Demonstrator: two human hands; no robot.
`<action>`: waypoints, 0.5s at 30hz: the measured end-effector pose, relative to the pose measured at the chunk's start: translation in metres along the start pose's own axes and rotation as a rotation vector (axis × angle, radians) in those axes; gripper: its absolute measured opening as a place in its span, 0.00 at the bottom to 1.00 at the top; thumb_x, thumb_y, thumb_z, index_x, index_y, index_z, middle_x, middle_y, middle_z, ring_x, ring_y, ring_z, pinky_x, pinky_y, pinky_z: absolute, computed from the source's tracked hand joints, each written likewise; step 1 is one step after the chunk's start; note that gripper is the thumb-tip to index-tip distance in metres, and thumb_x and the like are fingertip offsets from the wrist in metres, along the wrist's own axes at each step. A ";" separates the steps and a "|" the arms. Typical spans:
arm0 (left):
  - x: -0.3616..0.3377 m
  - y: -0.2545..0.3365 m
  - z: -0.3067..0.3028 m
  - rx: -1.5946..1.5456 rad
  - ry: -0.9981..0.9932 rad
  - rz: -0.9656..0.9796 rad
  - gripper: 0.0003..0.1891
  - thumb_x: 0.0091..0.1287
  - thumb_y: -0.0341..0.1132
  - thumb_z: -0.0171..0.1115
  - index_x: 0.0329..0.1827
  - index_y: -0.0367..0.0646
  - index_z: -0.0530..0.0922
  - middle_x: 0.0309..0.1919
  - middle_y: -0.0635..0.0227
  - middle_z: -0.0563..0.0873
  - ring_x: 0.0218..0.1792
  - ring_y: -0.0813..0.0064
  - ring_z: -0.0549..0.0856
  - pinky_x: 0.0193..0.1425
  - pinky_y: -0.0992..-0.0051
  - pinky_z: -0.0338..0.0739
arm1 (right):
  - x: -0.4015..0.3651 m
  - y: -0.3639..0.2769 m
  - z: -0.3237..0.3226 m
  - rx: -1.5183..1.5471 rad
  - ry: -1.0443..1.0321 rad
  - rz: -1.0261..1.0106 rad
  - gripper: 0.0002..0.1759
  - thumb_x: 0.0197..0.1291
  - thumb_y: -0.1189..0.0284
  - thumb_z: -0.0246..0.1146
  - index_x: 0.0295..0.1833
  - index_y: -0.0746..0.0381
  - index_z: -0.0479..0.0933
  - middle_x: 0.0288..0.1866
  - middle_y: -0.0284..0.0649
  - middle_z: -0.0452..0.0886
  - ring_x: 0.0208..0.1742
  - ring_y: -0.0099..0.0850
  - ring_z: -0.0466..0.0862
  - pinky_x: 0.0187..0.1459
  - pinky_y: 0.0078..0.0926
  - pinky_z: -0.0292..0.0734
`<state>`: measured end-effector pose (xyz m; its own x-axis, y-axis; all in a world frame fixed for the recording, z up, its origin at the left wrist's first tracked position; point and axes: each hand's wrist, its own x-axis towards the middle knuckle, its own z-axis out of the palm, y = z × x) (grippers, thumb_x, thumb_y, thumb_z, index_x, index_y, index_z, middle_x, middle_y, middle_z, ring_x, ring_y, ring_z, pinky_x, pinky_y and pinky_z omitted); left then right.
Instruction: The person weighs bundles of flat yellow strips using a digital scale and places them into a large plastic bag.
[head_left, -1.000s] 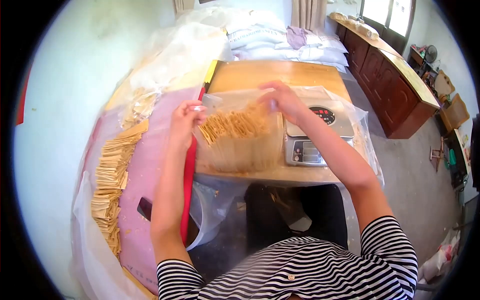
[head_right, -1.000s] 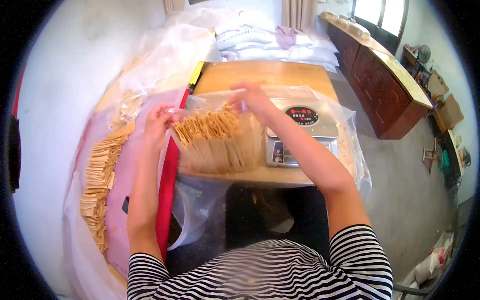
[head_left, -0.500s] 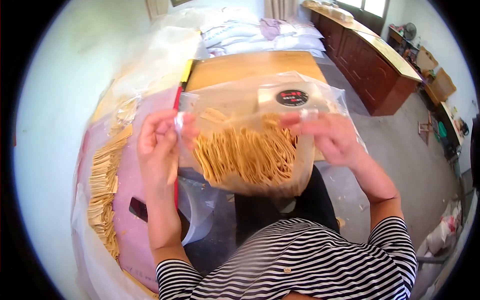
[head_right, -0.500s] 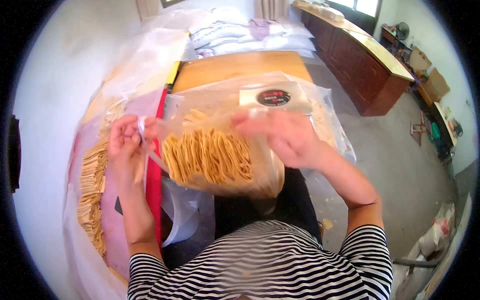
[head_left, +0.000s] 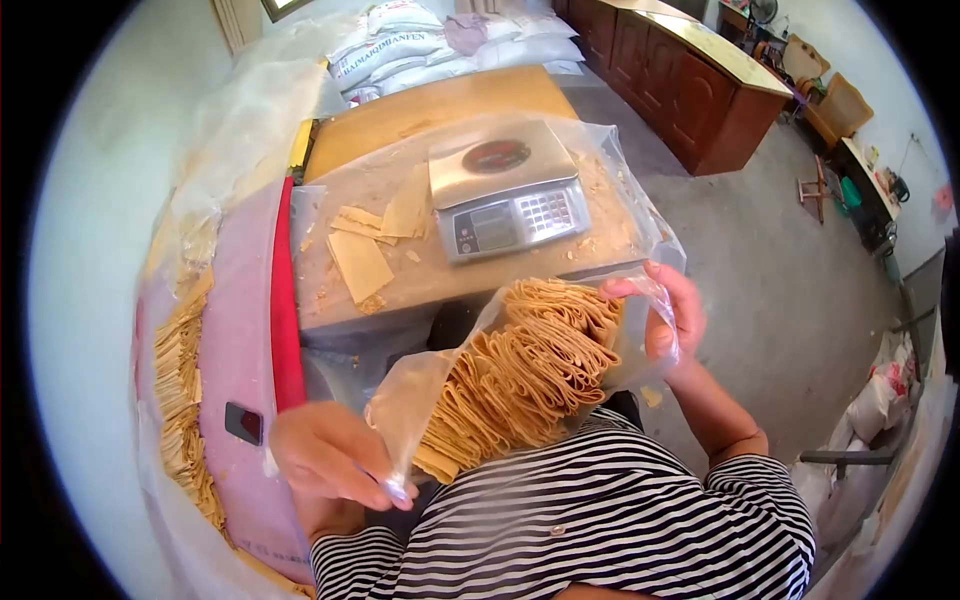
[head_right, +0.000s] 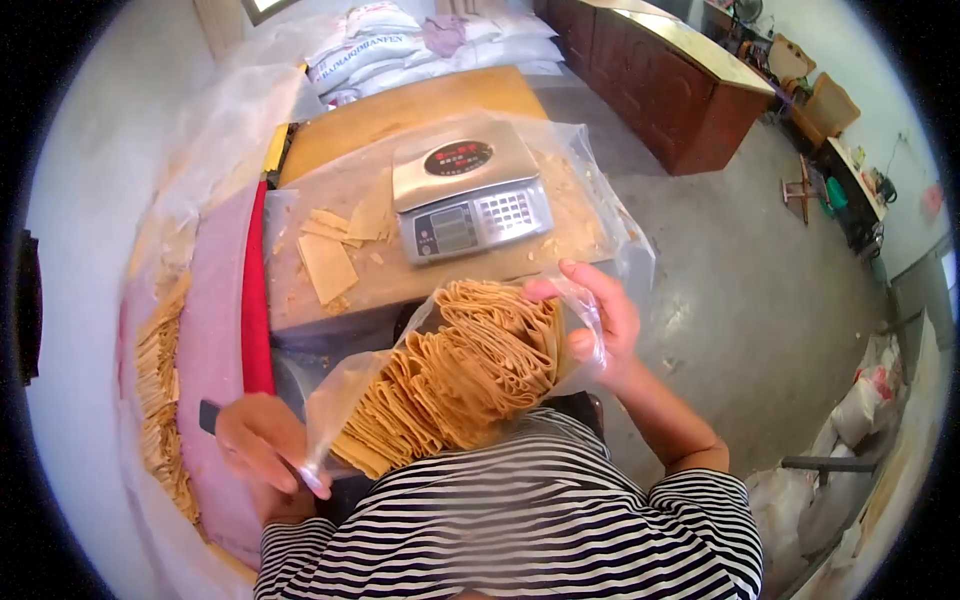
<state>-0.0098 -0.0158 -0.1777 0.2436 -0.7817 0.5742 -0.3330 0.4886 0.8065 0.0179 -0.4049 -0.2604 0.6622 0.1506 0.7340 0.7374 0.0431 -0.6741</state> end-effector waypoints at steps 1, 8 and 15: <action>-0.006 -0.017 -0.009 -0.189 0.045 0.070 0.10 0.64 0.30 0.60 0.42 0.32 0.80 0.36 0.49 0.85 0.31 0.57 0.86 0.38 0.64 0.82 | -0.002 -0.002 0.003 0.003 -0.003 -0.051 0.37 0.62 0.48 0.57 0.65 0.65 0.60 0.45 0.52 0.81 0.46 0.40 0.83 0.51 0.35 0.76; -0.022 -0.176 -0.106 0.441 0.075 -0.876 0.22 0.69 0.43 0.53 0.61 0.38 0.70 0.52 0.64 0.80 0.54 0.72 0.77 0.60 0.73 0.70 | 0.002 -0.026 0.002 -0.212 -0.111 -0.343 0.32 0.63 0.47 0.54 0.53 0.67 0.75 0.43 0.48 0.83 0.37 0.39 0.84 0.35 0.31 0.73; 0.052 -0.198 -0.041 -0.065 0.081 -0.753 0.31 0.72 0.51 0.46 0.71 0.39 0.58 0.65 0.61 0.68 0.65 0.70 0.67 0.69 0.72 0.59 | -0.020 0.003 -0.004 -0.105 -0.028 -0.057 0.37 0.61 0.45 0.56 0.59 0.69 0.68 0.54 0.60 0.76 0.52 0.48 0.80 0.52 0.38 0.75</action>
<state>0.1065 -0.1371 -0.3022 0.4511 -0.8832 -0.1283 0.0036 -0.1420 0.9899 0.0070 -0.4119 -0.2765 0.6158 0.1786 0.7674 0.7846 -0.0508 -0.6179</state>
